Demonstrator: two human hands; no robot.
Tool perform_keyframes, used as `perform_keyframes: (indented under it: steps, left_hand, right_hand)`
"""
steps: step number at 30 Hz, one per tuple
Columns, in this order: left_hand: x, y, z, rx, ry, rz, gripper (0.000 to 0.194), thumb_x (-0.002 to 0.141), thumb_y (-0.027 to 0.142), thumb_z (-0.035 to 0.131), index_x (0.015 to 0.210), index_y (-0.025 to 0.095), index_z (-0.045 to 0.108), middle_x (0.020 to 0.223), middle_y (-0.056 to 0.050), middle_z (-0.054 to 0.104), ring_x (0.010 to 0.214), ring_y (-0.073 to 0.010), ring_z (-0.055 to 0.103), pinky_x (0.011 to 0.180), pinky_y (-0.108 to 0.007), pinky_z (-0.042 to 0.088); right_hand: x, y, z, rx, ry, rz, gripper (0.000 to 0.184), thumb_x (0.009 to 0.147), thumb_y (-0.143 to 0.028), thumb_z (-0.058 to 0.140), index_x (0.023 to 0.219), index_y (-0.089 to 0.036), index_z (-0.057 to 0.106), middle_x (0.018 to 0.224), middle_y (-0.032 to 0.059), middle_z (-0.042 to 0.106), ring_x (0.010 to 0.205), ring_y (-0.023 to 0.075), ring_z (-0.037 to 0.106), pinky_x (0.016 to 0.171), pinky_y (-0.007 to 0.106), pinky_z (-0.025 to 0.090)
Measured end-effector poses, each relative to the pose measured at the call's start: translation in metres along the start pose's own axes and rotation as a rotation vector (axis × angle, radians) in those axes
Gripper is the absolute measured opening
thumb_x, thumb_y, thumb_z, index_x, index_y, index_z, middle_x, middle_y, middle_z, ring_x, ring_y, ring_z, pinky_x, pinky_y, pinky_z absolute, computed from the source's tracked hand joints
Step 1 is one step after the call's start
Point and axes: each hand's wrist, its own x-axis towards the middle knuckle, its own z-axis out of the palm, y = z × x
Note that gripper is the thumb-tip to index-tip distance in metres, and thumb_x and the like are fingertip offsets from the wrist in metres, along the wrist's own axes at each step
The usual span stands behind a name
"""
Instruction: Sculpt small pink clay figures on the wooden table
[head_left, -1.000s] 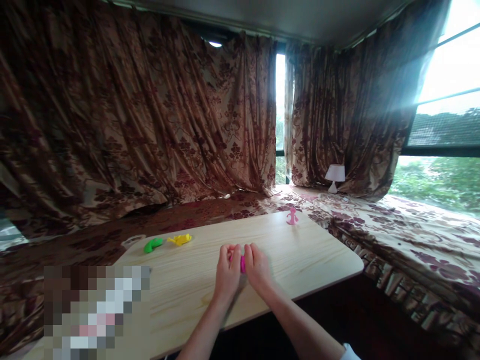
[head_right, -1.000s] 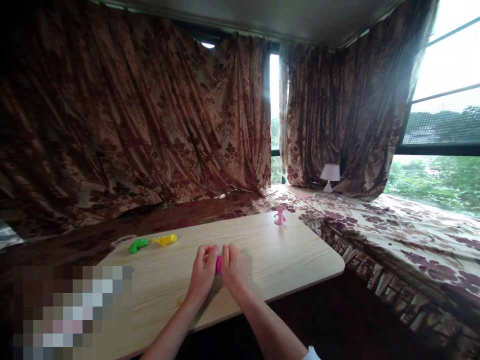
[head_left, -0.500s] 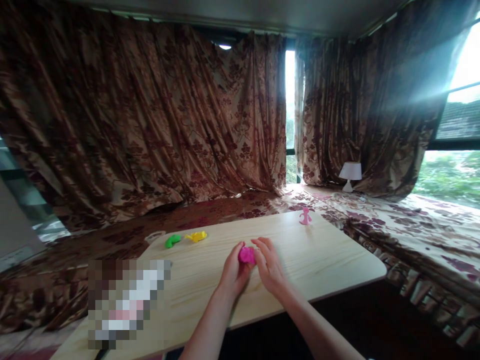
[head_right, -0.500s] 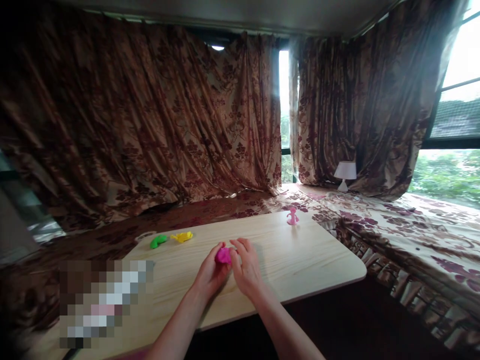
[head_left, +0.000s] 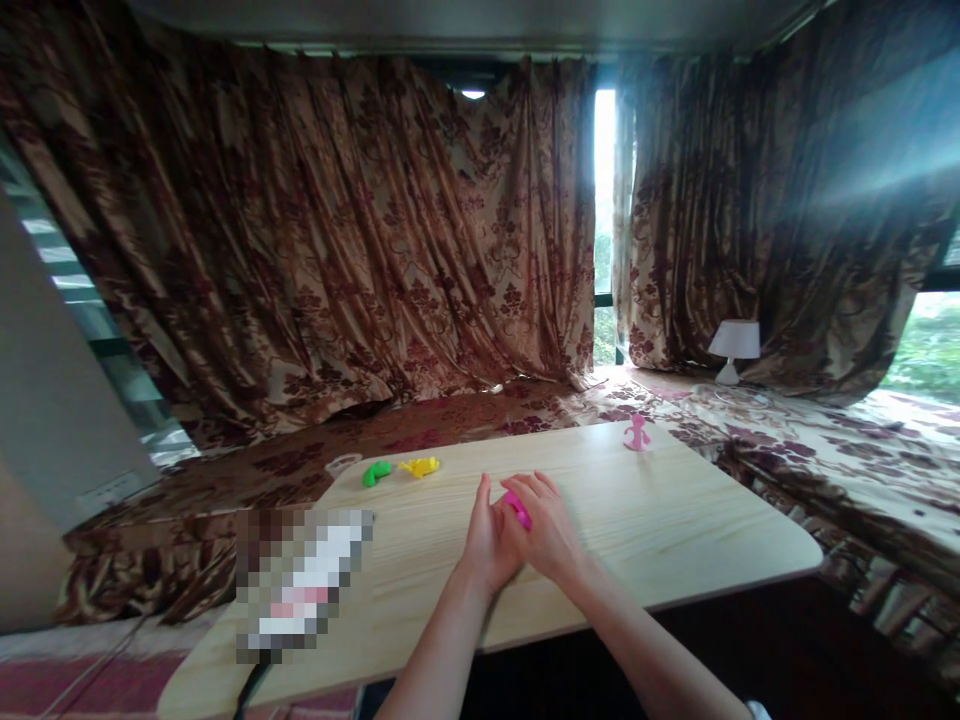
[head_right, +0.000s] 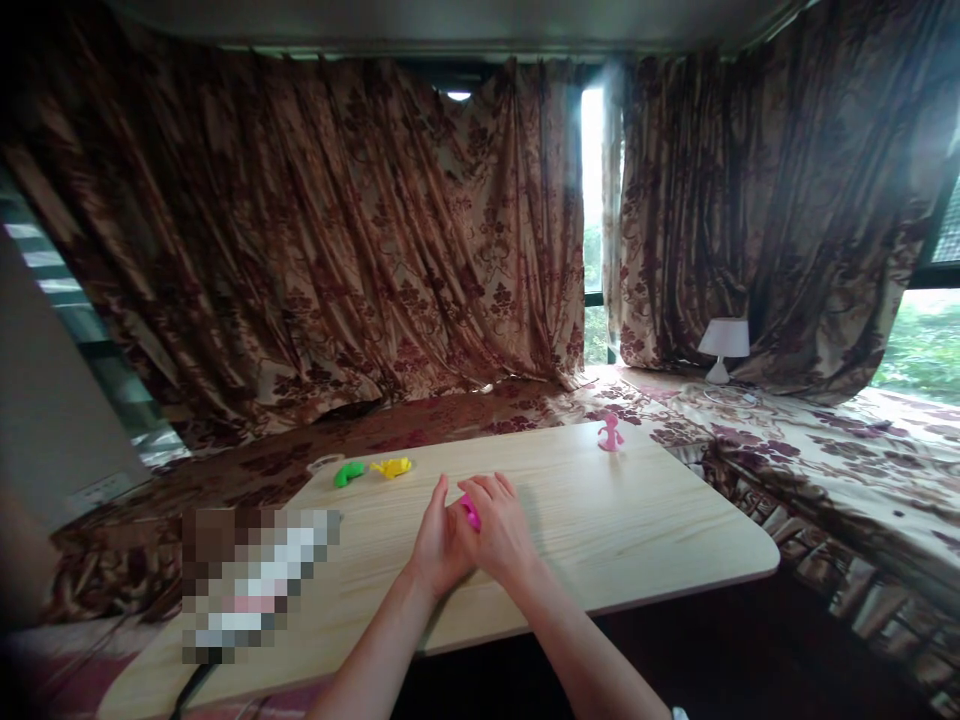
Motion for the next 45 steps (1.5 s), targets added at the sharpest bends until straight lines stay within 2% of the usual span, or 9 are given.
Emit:
perform_keyframes:
  steps: [4,11,15,19,22,27,37,42,45]
  left_hand:
    - [0.0,-0.002,-0.001,0.017,0.015,-0.028,0.053,0.082,0.056,0.038,0.097,0.01,0.059,0.085,-0.01,0.067,0.085,-0.0222,0.063,0.078,-0.035,0.047]
    - [0.004,-0.013,-0.001,-0.01,-0.014,-0.073,0.046,0.084,0.049,0.042,0.094,0.009,0.062,0.077,-0.008,0.067,0.069,-0.0149,0.063,0.068,-0.024,0.048]
    - [0.007,-0.012,0.001,0.023,0.077,-0.01,0.04,0.082,0.046,0.048,0.09,0.01,0.062,0.074,-0.007,0.066,0.065,-0.0135,0.062,0.063,-0.022,0.048]
    - [0.01,-0.015,-0.002,0.136,0.149,0.131,0.033,0.079,0.04,0.056,0.095,0.012,0.061,0.075,-0.004,0.065,0.063,-0.0115,0.061,0.061,-0.021,0.047]
    - [0.013,-0.017,-0.009,0.212,0.235,0.238,0.027,0.076,0.033,0.062,0.094,0.013,0.06,0.074,-0.002,0.064,0.061,-0.009,0.059,0.057,-0.018,0.045]
    - [0.014,-0.014,-0.017,0.148,0.514,0.315,0.023,0.074,0.038,0.061,0.076,0.016,0.055,0.056,0.003,0.056,0.045,-0.0081,0.052,0.04,-0.018,0.038]
    - [0.006,-0.009,-0.005,0.146,0.298,0.115,0.042,0.073,0.056,0.054,0.078,0.015,0.055,0.059,0.0,0.058,0.046,-0.0095,0.053,0.044,-0.02,0.042]
    - [0.006,-0.014,-0.004,0.461,0.541,0.457,0.041,0.067,0.052,0.063,0.088,0.017,0.057,0.071,0.0,0.061,0.059,-0.0107,0.057,0.051,-0.02,0.044]
    - [0.008,-0.017,-0.006,0.494,0.422,0.446,0.045,0.07,0.054,0.059,0.091,0.014,0.06,0.075,-0.003,0.063,0.065,-0.0114,0.058,0.057,-0.02,0.044]
  right_hand:
    - [0.005,0.009,0.013,-0.024,0.023,0.117,0.014,0.083,-0.024,0.048,0.084,-0.02,0.061,0.091,0.0061,0.06,0.088,0.0183,0.053,0.08,0.031,0.038]
    - [0.008,0.029,0.017,0.07,0.086,0.422,0.043,0.088,-0.041,0.036,0.052,-0.02,0.045,0.046,-0.0031,0.04,0.045,0.0116,0.037,0.048,0.024,0.028]
    - [0.004,0.028,0.006,-0.01,0.045,0.361,0.016,0.076,-0.035,0.054,0.076,-0.019,0.059,0.07,0.0017,0.057,0.067,0.016,0.052,0.062,0.026,0.038]
    - [-0.005,0.018,-0.002,0.041,-0.11,0.147,0.065,0.063,-0.018,0.061,0.126,-0.02,0.043,0.12,0.0096,0.051,0.113,0.0251,0.043,0.094,0.04,0.033]
    - [-0.014,0.018,-0.001,0.247,-0.169,0.163,0.07,0.068,-0.016,0.056,0.134,-0.02,0.033,0.131,0.0096,0.044,0.121,0.0232,0.038,0.1,0.041,0.031]
    - [-0.024,0.022,0.004,0.422,0.064,0.275,0.037,0.08,-0.019,0.049,0.117,-0.022,0.051,0.119,0.0063,0.052,0.113,0.0198,0.047,0.097,0.038,0.037]
    - [-0.021,0.004,-0.005,0.27,0.058,0.065,0.039,0.078,-0.019,0.056,0.117,-0.024,0.053,0.114,0.008,0.053,0.104,0.0227,0.049,0.091,0.039,0.041]
    - [-0.023,0.015,0.001,0.138,0.124,0.087,0.032,0.08,-0.016,0.052,0.112,-0.024,0.057,0.102,0.0084,0.055,0.094,0.0224,0.051,0.082,0.039,0.044]
    - [-0.024,0.017,0.003,0.13,0.101,0.084,0.036,0.077,-0.014,0.055,0.111,-0.024,0.057,0.102,0.0077,0.056,0.094,0.0224,0.051,0.082,0.038,0.044]
